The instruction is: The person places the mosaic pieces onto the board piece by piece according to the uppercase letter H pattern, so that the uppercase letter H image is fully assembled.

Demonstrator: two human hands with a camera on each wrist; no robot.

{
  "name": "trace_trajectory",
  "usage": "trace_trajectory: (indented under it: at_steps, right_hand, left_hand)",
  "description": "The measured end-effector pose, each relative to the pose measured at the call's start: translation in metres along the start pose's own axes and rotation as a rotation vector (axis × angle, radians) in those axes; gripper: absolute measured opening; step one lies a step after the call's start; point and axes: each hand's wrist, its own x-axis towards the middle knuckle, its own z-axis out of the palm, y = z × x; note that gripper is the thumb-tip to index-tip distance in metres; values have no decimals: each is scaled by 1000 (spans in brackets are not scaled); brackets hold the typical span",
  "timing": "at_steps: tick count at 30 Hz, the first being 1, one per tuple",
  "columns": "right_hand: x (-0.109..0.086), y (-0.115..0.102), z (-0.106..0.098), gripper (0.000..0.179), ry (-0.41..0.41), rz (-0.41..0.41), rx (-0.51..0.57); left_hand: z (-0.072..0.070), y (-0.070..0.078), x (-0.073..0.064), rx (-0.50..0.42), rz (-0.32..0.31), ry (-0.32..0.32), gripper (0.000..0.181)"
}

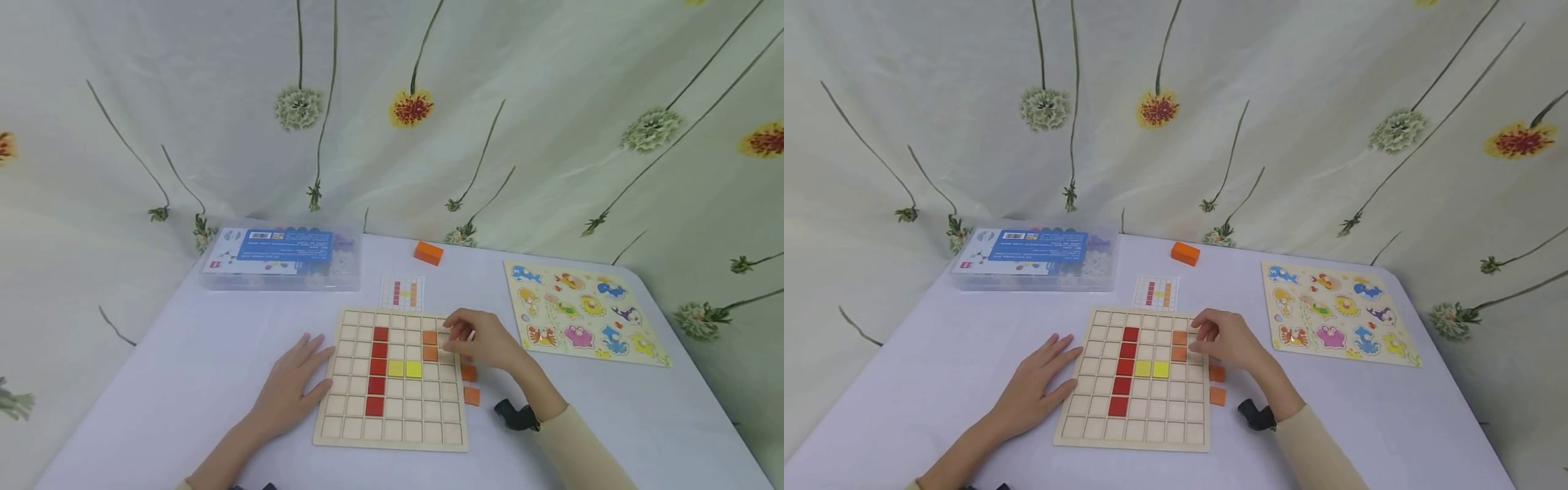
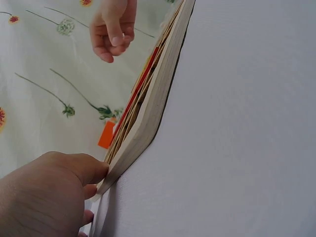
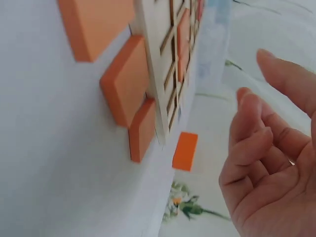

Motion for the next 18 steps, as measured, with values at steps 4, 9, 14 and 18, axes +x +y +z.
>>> trace_trajectory:
  at_steps: [4,9,14,18]
  right_hand:
    - [-9,10,-9,34,116,14,76]
    - [-19,29,-11,37,143,79,154]
    - [-28,44,-10,39,114,114,175]
    - [-32,50,-7,40,103,144,174]
  left_hand:
    - [-1,1,1,3,-1,-2,51]
    - [-1,2,1,7,-1,0,52]
    - [-1,2,2,8,3,4,52]
    - [-1,3,2,9,4,6,51]
